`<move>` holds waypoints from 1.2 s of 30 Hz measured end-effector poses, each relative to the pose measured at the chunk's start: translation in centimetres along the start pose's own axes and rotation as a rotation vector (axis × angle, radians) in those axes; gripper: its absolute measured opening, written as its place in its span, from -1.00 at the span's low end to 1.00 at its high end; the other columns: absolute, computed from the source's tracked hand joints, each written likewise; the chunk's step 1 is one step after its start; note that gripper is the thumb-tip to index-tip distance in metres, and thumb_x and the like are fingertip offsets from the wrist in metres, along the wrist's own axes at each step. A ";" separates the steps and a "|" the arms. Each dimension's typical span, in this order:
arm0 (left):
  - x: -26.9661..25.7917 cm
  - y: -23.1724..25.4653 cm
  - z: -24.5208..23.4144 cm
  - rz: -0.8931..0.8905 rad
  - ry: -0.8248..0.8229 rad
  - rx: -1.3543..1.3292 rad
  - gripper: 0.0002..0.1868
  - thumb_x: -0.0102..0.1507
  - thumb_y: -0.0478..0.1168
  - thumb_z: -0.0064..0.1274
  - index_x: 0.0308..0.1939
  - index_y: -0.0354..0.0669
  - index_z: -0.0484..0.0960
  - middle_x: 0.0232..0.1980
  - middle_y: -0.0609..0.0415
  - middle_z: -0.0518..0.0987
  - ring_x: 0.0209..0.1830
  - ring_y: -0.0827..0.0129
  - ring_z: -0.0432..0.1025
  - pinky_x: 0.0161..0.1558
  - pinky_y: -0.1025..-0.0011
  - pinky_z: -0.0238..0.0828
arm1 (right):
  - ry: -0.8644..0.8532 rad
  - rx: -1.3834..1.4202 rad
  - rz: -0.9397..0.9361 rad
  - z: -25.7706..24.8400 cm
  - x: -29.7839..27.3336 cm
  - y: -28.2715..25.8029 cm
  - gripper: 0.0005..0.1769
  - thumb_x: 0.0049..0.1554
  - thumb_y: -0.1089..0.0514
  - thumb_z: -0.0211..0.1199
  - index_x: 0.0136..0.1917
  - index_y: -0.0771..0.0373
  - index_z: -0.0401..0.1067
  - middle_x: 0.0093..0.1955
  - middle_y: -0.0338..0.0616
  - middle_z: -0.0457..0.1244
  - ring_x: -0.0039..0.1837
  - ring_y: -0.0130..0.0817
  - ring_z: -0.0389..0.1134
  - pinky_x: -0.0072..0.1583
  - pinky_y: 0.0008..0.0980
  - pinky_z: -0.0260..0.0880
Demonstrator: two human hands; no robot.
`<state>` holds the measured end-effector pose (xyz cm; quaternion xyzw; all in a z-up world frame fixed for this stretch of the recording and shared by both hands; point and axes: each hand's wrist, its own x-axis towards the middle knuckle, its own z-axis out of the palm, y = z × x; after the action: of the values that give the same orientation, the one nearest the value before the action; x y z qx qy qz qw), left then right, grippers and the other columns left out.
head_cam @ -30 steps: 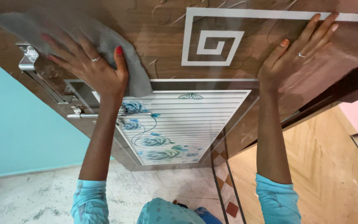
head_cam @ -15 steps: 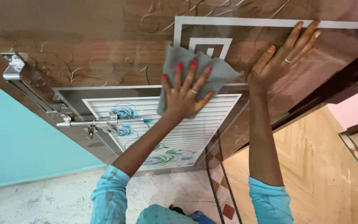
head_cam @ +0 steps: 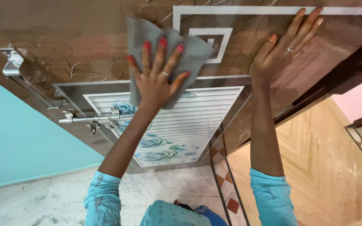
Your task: The person wipes the surface and edges of a decorated door with a cloth and kemudian handles the door latch.
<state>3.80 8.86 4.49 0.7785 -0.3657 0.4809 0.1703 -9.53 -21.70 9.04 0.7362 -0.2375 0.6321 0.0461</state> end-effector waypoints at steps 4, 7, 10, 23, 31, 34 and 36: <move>2.5 -5.9 -5.8 -0.477 -0.707 0.219 -0.03 0.27 0.75 -0.56 0.66 0.57 -0.15 0.72 0.15 -0.24 0.71 -0.06 -0.38 0.55 -0.34 -0.58 | 0.010 0.018 -0.026 0.7 -0.1 0.9 -0.44 0.56 -0.16 -0.34 0.74 -0.11 -0.25 0.79 -0.35 -0.40 0.75 -0.32 -0.45 0.70 0.02 -0.44; 1.0 -10.3 -5.6 -0.701 -0.813 0.626 0.07 0.36 0.86 -0.71 0.71 0.36 -0.13 0.78 -0.11 -0.20 0.76 -0.22 -0.34 0.67 -0.27 -0.51 | -0.001 0.000 -0.010 1.0 -0.4 1.2 -0.44 0.56 -0.16 -0.33 0.74 -0.13 -0.26 0.79 -0.38 -0.40 0.75 -0.33 -0.45 0.70 0.03 -0.45; -3.1 -14.1 -2.5 -0.493 0.088 0.245 -0.07 0.45 0.60 -0.39 0.68 0.46 -0.45 0.72 0.08 -0.46 0.71 -0.05 -0.52 0.60 -0.23 -0.54 | -0.006 -0.010 -0.003 1.0 -0.6 1.4 -0.41 0.54 -0.18 -0.34 0.76 -0.16 -0.25 0.79 -0.38 -0.40 0.75 -0.33 -0.45 0.69 0.03 -0.44; -0.4 -2.3 -2.2 -0.229 0.059 -0.097 -0.06 0.49 0.50 -0.15 0.73 0.16 -0.10 0.72 -0.21 -0.34 0.67 -0.37 -0.50 0.53 -0.49 -0.69 | -0.073 -0.034 0.019 -1.3 0.1 -0.6 -0.40 0.55 -0.16 -0.32 0.76 -0.05 -0.17 0.78 -0.27 -0.35 0.79 -0.22 -0.42 0.68 0.09 -0.39; 4.1 7.9 -0.7 -0.032 0.055 -0.189 -0.17 0.52 0.45 -0.18 0.72 0.35 -0.10 0.75 0.05 -0.26 0.73 -0.09 -0.43 0.53 -0.41 -0.77 | -0.058 0.224 0.005 -4.4 0.9 -2.3 -0.43 0.58 -0.12 -0.16 0.74 0.07 -0.07 0.75 -0.16 -0.20 0.75 -0.17 -0.27 0.72 0.01 -0.26; 3.9 10.5 0.4 -0.031 0.019 -0.221 -0.22 0.52 0.40 -0.21 0.72 0.41 -0.10 0.76 0.09 -0.23 0.75 0.00 -0.41 0.55 -0.34 -0.78 | 0.058 0.587 0.067 -8.1 -1.3 -6.4 -0.49 0.56 -0.09 -0.14 0.66 0.14 0.04 0.67 -0.13 -0.01 0.69 -0.19 -0.04 0.67 -0.09 -0.04; 3.7 11.7 1.0 -0.028 0.007 -0.301 -0.24 0.52 0.35 -0.20 0.71 0.39 -0.10 0.75 0.09 -0.24 0.75 0.00 -0.39 0.56 -0.37 -0.77 | 0.085 0.567 -0.052 -10.6 -4.3 -10.1 -0.49 0.48 -0.12 -0.13 0.54 0.19 0.20 0.53 -0.08 0.13 0.61 -0.16 0.08 0.59 -0.11 0.07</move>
<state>-3.14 -1.09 6.19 0.7475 -0.4220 0.4211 0.2931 -15.48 -7.62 9.33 0.6983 -0.0302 0.7023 -0.1351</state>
